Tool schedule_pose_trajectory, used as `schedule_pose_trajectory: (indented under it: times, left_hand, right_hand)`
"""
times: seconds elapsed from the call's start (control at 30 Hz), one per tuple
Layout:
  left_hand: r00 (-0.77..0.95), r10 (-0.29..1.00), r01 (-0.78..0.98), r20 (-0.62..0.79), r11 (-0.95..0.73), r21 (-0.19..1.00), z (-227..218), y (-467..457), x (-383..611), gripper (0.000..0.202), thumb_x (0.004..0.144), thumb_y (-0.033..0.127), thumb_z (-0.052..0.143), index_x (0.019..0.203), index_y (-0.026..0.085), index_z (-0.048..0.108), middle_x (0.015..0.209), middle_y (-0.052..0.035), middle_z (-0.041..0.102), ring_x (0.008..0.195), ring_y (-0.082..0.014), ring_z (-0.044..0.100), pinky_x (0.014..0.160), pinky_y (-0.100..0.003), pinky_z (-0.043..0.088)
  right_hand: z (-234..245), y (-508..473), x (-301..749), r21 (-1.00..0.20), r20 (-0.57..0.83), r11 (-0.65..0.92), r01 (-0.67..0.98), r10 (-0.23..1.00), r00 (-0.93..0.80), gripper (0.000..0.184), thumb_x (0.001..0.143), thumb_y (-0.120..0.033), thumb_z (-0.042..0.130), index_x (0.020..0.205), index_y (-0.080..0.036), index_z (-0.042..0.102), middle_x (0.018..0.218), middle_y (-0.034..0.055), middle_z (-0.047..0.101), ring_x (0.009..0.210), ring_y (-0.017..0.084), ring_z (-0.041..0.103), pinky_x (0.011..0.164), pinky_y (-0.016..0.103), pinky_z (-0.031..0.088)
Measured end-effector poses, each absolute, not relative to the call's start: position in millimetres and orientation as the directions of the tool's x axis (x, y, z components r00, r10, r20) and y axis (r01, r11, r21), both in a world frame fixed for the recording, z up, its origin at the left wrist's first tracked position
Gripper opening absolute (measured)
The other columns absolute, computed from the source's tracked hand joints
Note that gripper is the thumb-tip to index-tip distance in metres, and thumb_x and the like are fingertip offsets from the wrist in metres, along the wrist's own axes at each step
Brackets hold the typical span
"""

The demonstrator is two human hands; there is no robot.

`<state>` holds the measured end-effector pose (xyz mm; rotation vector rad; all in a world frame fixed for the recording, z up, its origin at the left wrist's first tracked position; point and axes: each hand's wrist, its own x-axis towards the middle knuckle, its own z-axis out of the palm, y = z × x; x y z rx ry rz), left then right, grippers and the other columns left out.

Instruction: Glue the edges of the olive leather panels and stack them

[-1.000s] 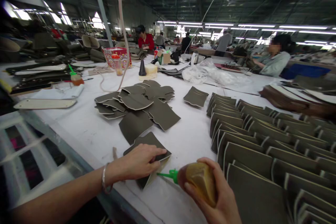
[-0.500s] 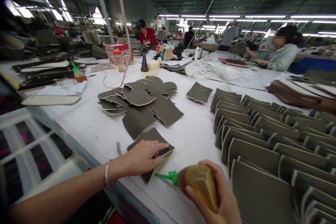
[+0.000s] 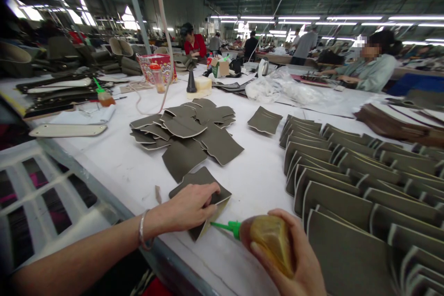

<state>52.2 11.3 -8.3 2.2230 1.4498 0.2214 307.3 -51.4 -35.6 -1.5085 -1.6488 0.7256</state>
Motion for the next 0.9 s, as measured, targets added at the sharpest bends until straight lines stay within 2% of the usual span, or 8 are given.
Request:
schedule_pose_trajectory:
  times: [0.2,0.37,0.47,0.53,0.63,0.7,0.83,0.9]
  left_hand:
    - [0.430,0.895,0.822,-0.115,-0.336,0.459,-10.3,11.4,52.5,0.020,0.083,0.026,0.045,0.101,0.022,0.055,0.088,-0.0032,0.068,0.080,-0.0243,0.065,0.064,-0.030,0.039]
    - [0.433,0.893,0.827,-0.125,-0.338,0.450,-7.3,11.1,54.0,0.017,0.085,0.026,0.044,0.097,0.021,0.055,0.088,-0.0034,0.068,0.081,-0.0244,0.065,0.064,-0.031,0.041]
    - [0.431,0.893,0.831,-0.131,-0.335,0.445,-7.2,11.6,54.3,0.018,0.085,0.026,0.044,0.098,0.021,0.056,0.089,-0.0036,0.069,0.081,-0.0250,0.065,0.065,-0.031,0.042]
    - [0.428,0.894,0.834,-0.133,-0.334,0.439,-7.7,11.6,54.2,0.020,0.085,0.026,0.045,0.100,0.021,0.056,0.090,-0.0041,0.069,0.082,-0.0253,0.066,0.065,-0.032,0.042]
    - [0.423,0.897,0.836,-0.130,-0.331,0.436,-8.1,10.9,54.0,0.020,0.086,0.026,0.044,0.101,0.020,0.056,0.090,-0.0047,0.069,0.082,-0.0253,0.066,0.066,-0.032,0.043]
    - [0.426,0.895,0.834,-0.130,-0.333,0.439,-8.2,10.6,54.0,0.020,0.086,0.027,0.044,0.101,0.020,0.056,0.089,-0.0048,0.069,0.081,-0.0252,0.066,0.065,-0.031,0.043]
    - [0.430,0.893,0.833,-0.130,-0.337,0.438,-9.2,11.2,54.1,0.022,0.086,0.026,0.045,0.103,0.020,0.056,0.090,-0.0049,0.069,0.082,-0.0257,0.066,0.066,-0.032,0.043]
    - [0.430,0.895,0.834,-0.123,-0.341,0.433,-9.8,11.5,54.2,0.022,0.086,0.026,0.045,0.104,0.020,0.056,0.091,-0.0052,0.069,0.082,-0.0259,0.066,0.067,-0.032,0.043]
  right_hand:
    - [-36.1,-52.2,304.5,-0.824,0.209,0.238,0.514,0.971,-0.115,0.047,0.081,-0.052,0.071,0.119,-0.030,0.054,0.104,0.0013,0.066,0.085,0.025,0.068,0.069,0.030,0.054]
    - [-36.2,-44.0,312.5,-0.803,0.212,0.147,0.577,0.976,0.046,0.054,0.078,-0.056,0.072,0.120,-0.028,0.052,0.107,0.0038,0.065,0.087,0.027,0.067,0.067,0.030,0.054]
    - [-36.5,-43.9,316.1,-0.799,0.209,0.207,0.565,0.976,-0.062,0.053,0.080,-0.053,0.072,0.121,-0.027,0.052,0.109,0.0050,0.065,0.091,0.028,0.067,0.066,0.030,0.055]
    - [-36.3,-45.2,316.0,-0.817,0.170,0.227,0.531,0.973,-0.153,0.049,0.083,-0.051,0.070,0.122,-0.027,0.052,0.110,0.0053,0.066,0.096,0.029,0.067,0.069,0.031,0.055]
    - [-35.8,-44.9,315.8,-0.826,0.149,0.184,0.532,0.983,-0.108,0.049,0.084,-0.051,0.069,0.123,-0.027,0.050,0.111,0.0055,0.065,0.097,0.029,0.066,0.072,0.032,0.055]
    - [-35.7,-44.1,316.5,-0.813,0.175,0.176,0.555,0.983,-0.055,0.051,0.083,-0.052,0.071,0.123,-0.028,0.050,0.110,0.0054,0.065,0.095,0.029,0.067,0.072,0.032,0.055]
    - [-35.2,-45.2,317.9,-0.797,0.221,0.275,0.538,0.961,-0.164,0.048,0.084,-0.050,0.070,0.122,-0.029,0.050,0.110,0.0046,0.065,0.096,0.029,0.066,0.081,0.035,0.053]
    - [-34.2,-45.9,318.4,-0.795,0.224,0.277,0.539,0.961,-0.163,0.046,0.085,-0.049,0.069,0.122,-0.029,0.050,0.109,0.0043,0.065,0.097,0.028,0.066,0.084,0.035,0.053]
